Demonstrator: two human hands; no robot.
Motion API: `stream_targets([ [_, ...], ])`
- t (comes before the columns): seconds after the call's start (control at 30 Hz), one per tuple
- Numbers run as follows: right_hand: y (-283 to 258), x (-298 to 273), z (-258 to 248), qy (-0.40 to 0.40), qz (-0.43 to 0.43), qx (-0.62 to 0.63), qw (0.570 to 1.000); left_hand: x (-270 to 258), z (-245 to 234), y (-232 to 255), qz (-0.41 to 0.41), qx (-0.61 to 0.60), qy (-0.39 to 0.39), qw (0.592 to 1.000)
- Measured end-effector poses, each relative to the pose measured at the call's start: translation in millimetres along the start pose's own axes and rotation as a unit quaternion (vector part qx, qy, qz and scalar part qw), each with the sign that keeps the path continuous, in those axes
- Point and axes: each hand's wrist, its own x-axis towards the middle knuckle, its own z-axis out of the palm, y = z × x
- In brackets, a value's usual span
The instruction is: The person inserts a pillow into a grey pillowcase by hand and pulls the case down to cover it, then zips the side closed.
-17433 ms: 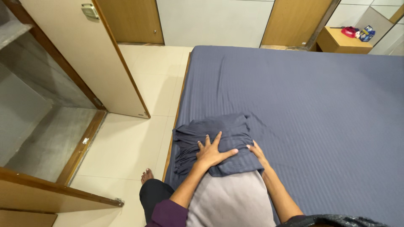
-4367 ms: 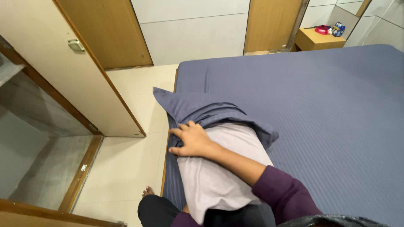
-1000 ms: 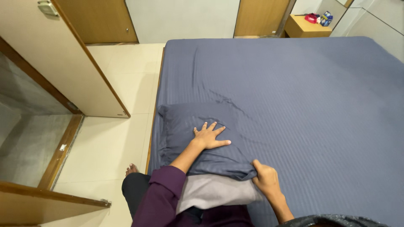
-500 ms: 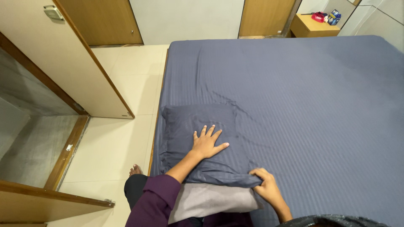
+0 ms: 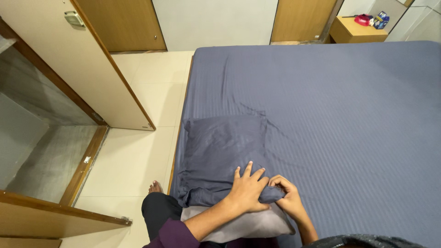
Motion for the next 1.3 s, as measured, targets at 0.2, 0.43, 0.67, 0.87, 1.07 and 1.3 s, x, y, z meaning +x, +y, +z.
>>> stream_targets([
  [0.2,47,2,-26,-0.04,0.058,0.221,0.973,-2,14,5,-0.006,0.006,0.012,1.0],
  [0.43,50,11,13,-0.065,0.261,0.317,0.909,-3,-31,17,-0.142,-0.037,-0.019,0.989],
  [0.67,-36,107,36,-0.091,0.106,0.27,0.953,16,-100,-22,-0.157,-0.114,0.226,0.955],
  [0.87,-178,198,51,-0.197,-0.16,0.077,0.964,18,-102,-62,-0.005,-0.484,0.418,0.769],
  [1.07,-178,218,122,-0.304,-0.249,-0.245,0.886,20,-20,-104,-0.067,-0.726,0.321,0.605],
  [1.3,-23,188,170,-0.361,-0.104,-0.241,0.895,-78,69,-200,-0.293,-0.748,0.267,0.533],
])
